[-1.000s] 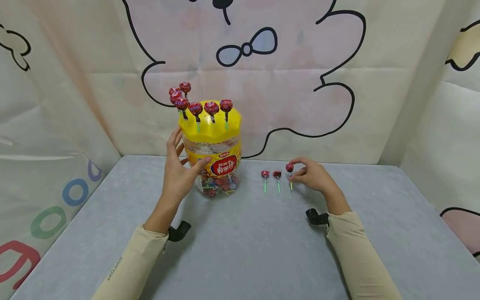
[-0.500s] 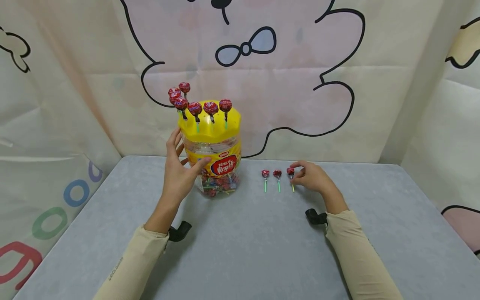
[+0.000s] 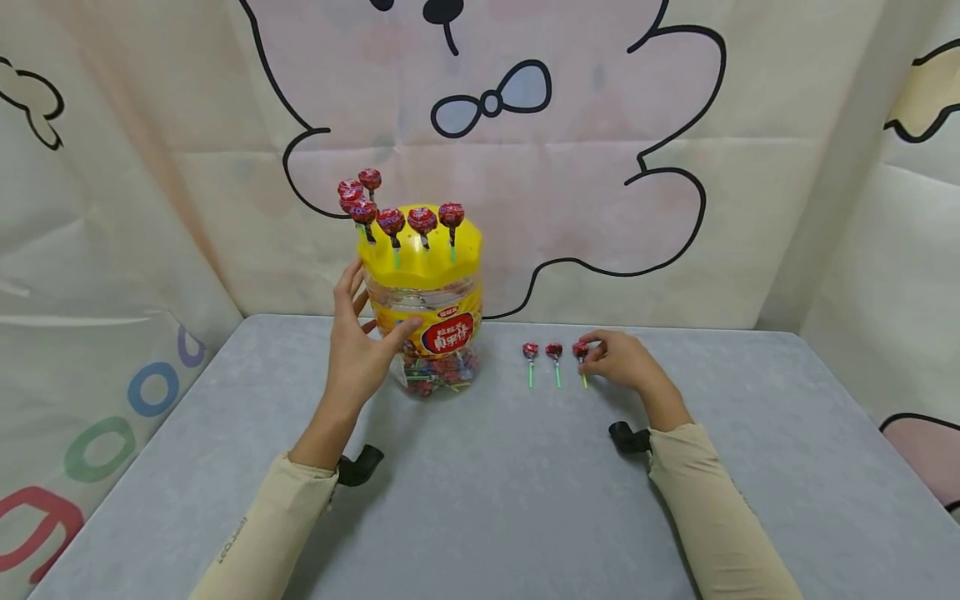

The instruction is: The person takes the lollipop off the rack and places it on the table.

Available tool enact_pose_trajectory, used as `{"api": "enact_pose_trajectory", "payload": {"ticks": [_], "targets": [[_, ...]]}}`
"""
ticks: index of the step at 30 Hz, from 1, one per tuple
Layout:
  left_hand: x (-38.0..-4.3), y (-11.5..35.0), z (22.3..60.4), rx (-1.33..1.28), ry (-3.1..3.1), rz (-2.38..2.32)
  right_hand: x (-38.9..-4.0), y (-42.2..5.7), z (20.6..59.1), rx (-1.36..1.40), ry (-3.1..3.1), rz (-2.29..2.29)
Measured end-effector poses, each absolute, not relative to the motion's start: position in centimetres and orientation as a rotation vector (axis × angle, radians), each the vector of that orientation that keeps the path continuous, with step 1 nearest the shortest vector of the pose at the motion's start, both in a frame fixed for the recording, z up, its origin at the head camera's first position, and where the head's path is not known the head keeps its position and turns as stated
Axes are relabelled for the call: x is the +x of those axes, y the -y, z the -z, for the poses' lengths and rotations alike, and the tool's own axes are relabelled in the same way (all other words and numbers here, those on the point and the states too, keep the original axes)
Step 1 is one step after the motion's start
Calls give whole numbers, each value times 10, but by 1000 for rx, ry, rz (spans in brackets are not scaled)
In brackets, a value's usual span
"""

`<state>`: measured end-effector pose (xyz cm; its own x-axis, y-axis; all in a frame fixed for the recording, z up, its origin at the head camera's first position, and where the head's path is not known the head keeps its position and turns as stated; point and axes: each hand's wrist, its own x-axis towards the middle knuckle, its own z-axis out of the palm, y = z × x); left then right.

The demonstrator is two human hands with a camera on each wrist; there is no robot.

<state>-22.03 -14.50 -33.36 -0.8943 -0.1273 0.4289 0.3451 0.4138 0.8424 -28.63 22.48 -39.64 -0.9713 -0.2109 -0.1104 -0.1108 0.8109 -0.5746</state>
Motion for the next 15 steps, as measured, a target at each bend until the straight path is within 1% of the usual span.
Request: {"api": "enact_pose_trajectory", "payload": {"ticks": [9,15], "targets": [[-219,150,331,-182,2230,1476,-291,-219,395,-257,-2806,888],[-220,150,333,-189,2243,1493,-288,-225,395,-250,-2813,860]]}}
